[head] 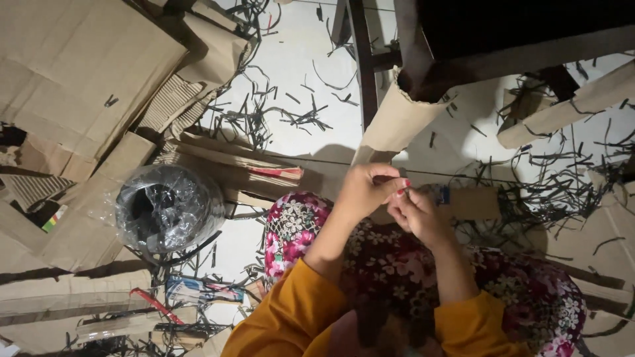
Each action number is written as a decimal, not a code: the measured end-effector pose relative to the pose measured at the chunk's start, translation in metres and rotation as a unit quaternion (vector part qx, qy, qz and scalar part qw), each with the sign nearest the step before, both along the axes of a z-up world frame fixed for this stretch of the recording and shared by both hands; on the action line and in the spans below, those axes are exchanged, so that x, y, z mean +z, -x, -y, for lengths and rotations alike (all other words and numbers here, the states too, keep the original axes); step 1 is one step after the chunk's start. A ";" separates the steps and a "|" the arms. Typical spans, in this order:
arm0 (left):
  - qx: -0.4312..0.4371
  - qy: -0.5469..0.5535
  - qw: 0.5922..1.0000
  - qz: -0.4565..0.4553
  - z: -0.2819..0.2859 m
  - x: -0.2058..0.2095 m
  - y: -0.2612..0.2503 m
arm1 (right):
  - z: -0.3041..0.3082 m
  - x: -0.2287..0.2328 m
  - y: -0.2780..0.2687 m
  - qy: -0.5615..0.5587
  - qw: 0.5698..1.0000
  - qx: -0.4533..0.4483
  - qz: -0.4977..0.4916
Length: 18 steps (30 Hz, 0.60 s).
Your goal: Wrapping a chair leg with protective paper and securing it with plastic ties
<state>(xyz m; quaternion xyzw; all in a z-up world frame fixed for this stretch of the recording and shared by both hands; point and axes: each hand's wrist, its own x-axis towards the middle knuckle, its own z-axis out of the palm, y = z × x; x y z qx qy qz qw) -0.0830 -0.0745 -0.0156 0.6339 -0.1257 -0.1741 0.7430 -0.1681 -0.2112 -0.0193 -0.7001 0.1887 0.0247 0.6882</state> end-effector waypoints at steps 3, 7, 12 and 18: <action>0.004 0.018 1.000 0.018 -0.002 0.005 0.004 | 0.001 0.000 -0.003 -0.043 0.989 0.094 0.104; 0.005 0.041 0.996 0.078 -0.005 0.009 0.006 | 0.014 -0.022 0.011 0.091 0.981 -0.031 0.169; 0.004 0.067 0.967 0.244 -0.008 0.015 0.002 | 0.015 -0.012 0.014 0.114 0.977 -0.086 0.156; 0.001 0.100 0.953 0.286 -0.007 0.014 -0.002 | 0.000 -0.008 0.006 0.034 0.974 -0.120 0.190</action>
